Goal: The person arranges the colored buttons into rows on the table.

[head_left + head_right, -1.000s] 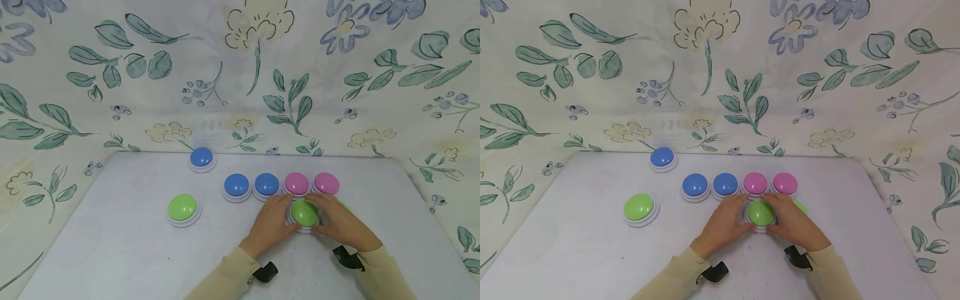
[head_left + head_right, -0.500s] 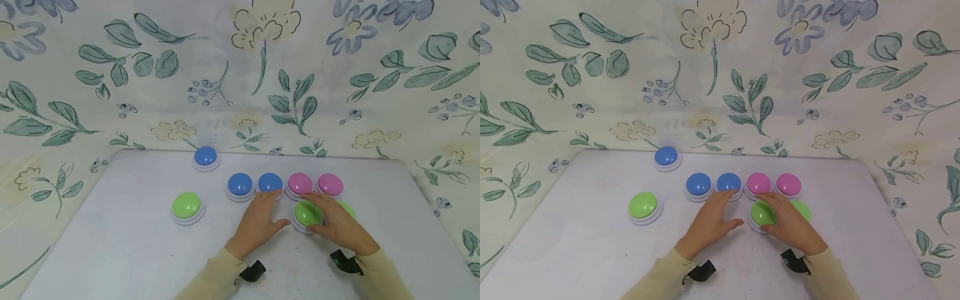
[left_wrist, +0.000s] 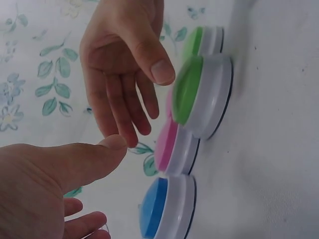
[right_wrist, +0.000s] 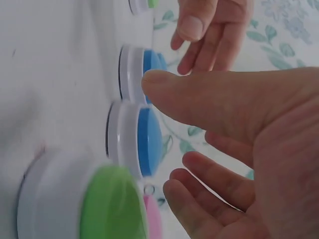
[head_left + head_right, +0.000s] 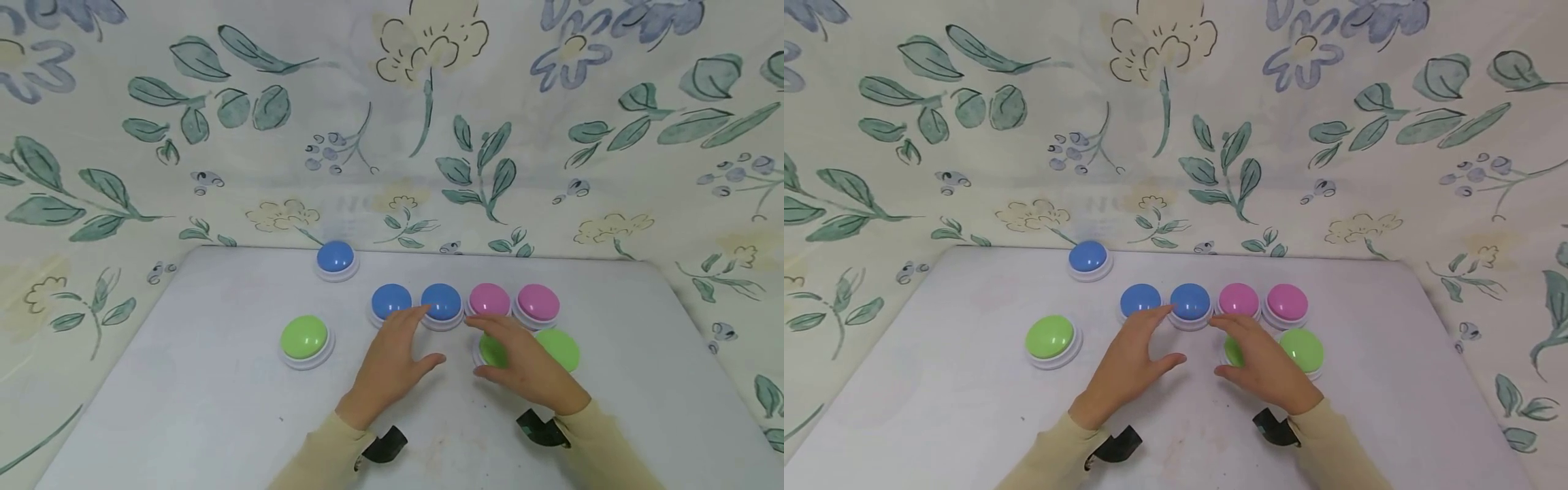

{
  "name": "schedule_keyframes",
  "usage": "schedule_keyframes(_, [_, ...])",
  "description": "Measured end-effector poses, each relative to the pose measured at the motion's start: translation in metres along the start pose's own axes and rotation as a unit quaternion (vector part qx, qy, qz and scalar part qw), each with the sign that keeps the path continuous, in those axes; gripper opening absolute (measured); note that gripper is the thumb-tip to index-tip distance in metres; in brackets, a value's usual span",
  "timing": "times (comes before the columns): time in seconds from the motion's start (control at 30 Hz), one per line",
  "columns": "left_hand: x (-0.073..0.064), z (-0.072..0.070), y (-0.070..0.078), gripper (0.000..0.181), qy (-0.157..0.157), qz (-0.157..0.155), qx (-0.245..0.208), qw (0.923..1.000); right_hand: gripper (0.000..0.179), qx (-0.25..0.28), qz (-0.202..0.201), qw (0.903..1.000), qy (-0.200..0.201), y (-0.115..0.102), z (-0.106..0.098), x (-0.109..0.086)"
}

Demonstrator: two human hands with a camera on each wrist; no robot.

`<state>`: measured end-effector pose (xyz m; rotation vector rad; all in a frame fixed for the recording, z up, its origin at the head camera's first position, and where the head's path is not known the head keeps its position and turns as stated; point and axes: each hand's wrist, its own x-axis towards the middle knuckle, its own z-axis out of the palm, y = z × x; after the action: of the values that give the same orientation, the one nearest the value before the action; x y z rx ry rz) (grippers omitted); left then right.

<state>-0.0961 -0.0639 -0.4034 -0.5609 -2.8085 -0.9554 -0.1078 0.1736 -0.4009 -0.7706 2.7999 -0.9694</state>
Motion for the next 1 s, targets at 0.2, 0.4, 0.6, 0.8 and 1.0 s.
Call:
schedule_keyframes(0.2, [-0.006, -0.008, -0.006, 0.076, 0.016, -0.001, 0.009, 0.9998, 0.073, 0.004, -0.013, 0.9999, 0.000, -0.013, 0.009, 0.008])
schedule_keyframes(0.4, [-0.013, -0.017, -0.014, 0.077, 0.037, 0.003, 0.016, 0.9992, 0.072, 0.006, -0.026, 0.9995, 0.015, -0.024, 0.017, 0.017])
schedule_keyframes(0.6, [-0.019, -0.028, -0.023, 0.077, 0.050, -0.012, 0.010, 0.9986, 0.070, 0.039, -0.039, 0.9983, 0.016, -0.032, 0.027, 0.027])
schedule_keyframes(0.8, [-0.026, -0.039, -0.032, 0.077, 0.058, -0.034, 0.011, 0.9977, 0.068, 0.068, -0.034, 0.9971, 0.011, -0.044, 0.034, 0.035])
schedule_keyframes(1.0, [-0.033, -0.049, -0.042, 0.079, 0.066, -0.052, 0.014, 0.9964, 0.066, 0.111, -0.043, 0.9929, 0.007, -0.053, 0.043, 0.044])
